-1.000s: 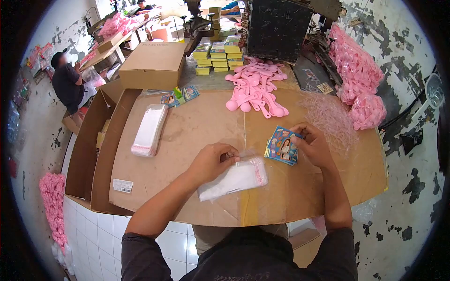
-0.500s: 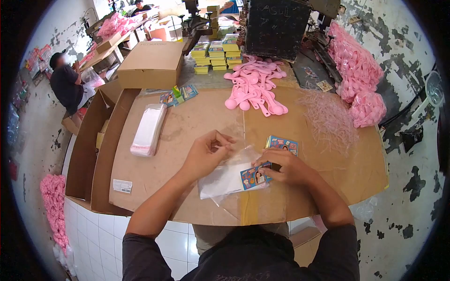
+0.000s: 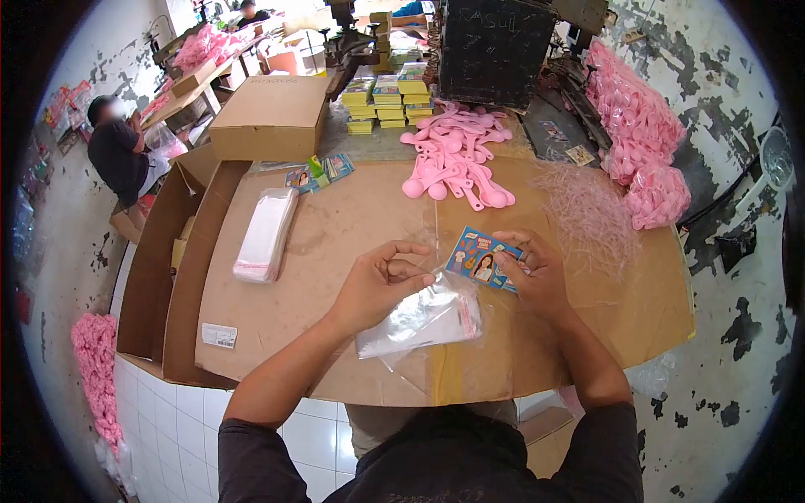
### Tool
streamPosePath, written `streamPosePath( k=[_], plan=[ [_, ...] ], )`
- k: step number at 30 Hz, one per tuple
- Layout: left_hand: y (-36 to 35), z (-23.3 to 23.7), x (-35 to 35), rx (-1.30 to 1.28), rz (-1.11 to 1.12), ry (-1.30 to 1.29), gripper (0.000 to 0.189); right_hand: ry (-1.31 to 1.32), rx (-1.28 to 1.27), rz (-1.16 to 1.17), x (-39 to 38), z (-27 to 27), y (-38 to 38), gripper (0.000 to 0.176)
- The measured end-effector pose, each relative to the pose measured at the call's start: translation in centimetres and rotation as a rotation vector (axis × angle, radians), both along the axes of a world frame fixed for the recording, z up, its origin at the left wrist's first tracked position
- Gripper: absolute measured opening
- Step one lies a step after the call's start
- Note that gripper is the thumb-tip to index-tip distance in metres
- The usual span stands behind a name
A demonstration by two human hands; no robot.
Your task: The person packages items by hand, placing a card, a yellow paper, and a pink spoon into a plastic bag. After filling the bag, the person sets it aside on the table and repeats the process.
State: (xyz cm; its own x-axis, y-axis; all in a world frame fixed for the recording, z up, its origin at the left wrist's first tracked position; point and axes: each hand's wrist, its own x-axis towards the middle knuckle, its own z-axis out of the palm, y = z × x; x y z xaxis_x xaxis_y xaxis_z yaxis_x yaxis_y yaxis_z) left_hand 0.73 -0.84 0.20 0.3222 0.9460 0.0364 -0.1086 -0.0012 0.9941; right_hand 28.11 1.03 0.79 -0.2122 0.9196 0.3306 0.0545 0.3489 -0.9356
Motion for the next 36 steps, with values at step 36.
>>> streamPosePath(
  k=[36],
  plan=[
    [-1.8, 0.3, 1.2, 0.110, -0.148, 0.123, 0.053, -0.237, 0.094, 0.124, -2.4, 0.2, -1.5, 0.042]
  ],
)
